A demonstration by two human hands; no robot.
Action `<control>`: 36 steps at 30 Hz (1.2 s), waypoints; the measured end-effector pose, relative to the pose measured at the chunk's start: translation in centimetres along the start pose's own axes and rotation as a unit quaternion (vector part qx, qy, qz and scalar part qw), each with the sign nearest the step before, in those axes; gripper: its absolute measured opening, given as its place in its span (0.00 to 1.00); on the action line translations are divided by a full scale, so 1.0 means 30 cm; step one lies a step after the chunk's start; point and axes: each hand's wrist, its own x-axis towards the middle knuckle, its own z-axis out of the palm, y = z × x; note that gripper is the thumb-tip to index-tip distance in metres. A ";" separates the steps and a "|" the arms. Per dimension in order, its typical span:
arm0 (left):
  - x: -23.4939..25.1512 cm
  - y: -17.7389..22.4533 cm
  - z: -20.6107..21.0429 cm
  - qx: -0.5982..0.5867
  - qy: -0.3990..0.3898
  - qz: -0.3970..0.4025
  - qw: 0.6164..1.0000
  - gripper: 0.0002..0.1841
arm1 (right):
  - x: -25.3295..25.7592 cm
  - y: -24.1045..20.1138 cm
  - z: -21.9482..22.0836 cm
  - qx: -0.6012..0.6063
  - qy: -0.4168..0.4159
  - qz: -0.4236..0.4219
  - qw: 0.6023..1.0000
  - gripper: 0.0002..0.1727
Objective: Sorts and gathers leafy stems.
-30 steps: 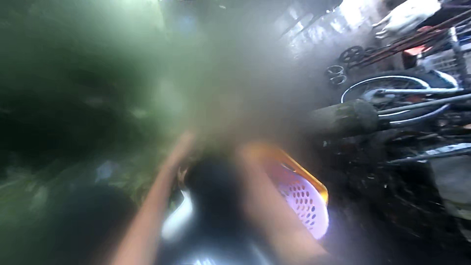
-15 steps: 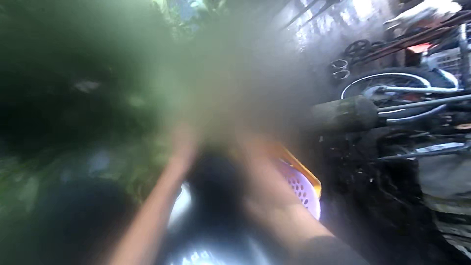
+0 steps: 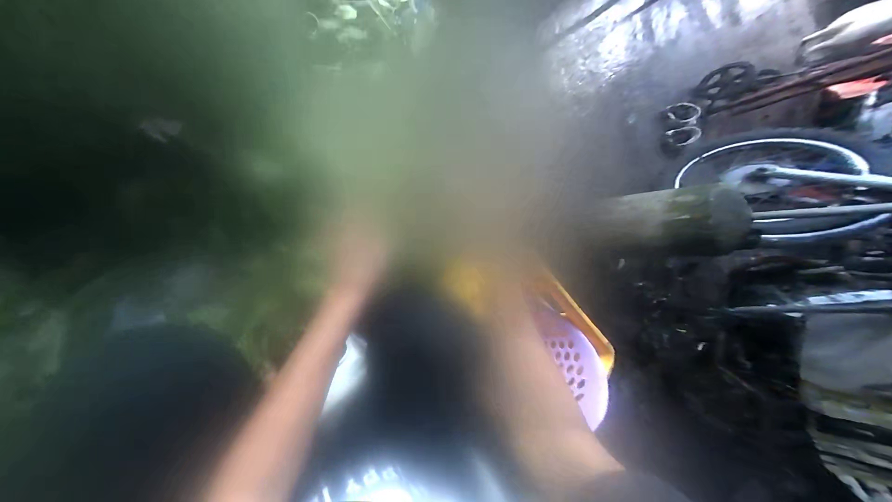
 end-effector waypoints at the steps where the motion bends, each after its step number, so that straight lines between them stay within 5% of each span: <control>1: -0.001 -0.004 0.007 -0.015 -0.007 -0.001 1.000 0.24 | 0.001 0.080 0.113 0.119 0.041 -0.070 0.990 0.29; 3: -0.007 -0.008 0.010 -0.070 -0.029 -0.012 0.997 0.23 | -0.021 0.065 0.174 0.255 0.008 -0.081 0.963 0.30; 6: 0.010 -0.019 -0.005 -0.221 -0.084 -0.084 0.968 0.23 | -0.076 -0.282 -0.067 0.226 -0.129 0.187 0.947 0.16; 8: 0.049 -0.036 0.007 -0.330 -0.109 -0.146 0.926 0.24 | -0.092 -0.325 -0.088 0.208 -0.138 0.219 0.943 0.15; 12: 0.075 -0.088 0.059 -0.450 -0.126 -0.226 0.855 0.28 | -0.144 -0.144 -0.008 0.202 -0.143 0.185 0.951 0.11; 15: 0.074 -0.102 0.061 -0.427 -0.127 -0.273 0.853 0.28 | -0.194 0.140 0.137 -0.011 -0.137 0.119 0.983 0.11; 17: 0.075 -0.108 0.055 -0.418 -0.137 -0.290 0.850 0.23 | -0.197 0.221 0.182 -0.093 -0.221 0.171 0.956 0.16; 19: 0.078 -0.118 0.047 -0.448 -0.160 -0.296 0.829 0.16 | -0.170 0.246 0.265 -0.034 -0.240 0.228 0.943 0.20; 21: 0.071 -0.124 0.026 -0.507 -0.196 -0.299 0.785 0.14 | -0.137 0.168 0.291 0.195 -0.301 0.349 0.866 0.23; 24: 0.030 -0.181 0.011 -0.575 -0.246 -0.280 0.728 0.21 | -0.146 0.096 0.355 0.548 -0.352 0.441 0.618 0.31; 25: 0.022 -0.196 0.009 -0.585 -0.251 -0.272 0.722 0.22 | -0.144 0.063 0.370 0.593 -0.340 0.449 0.575 0.28; 27: 0.019 -0.217 0.023 -0.566 -0.232 -0.278 0.741 0.18 | -0.114 -0.022 0.376 0.566 -0.278 0.480 0.610 0.20; 30: 0.020 -0.251 0.063 -0.482 -0.177 -0.270 0.814 0.16 | -0.087 0.039 0.481 0.497 -0.305 0.317 0.749 0.16; 32: 0.034 -0.271 0.081 -0.480 -0.163 -0.261 0.822 0.20 | -0.070 0.056 0.485 0.409 -0.325 0.239 0.818 0.19; 36: 0.063 -0.260 0.085 -0.520 -0.137 -0.271 0.799 0.15 | -0.089 0.040 0.344 0.214 -0.370 0.130 0.895 0.27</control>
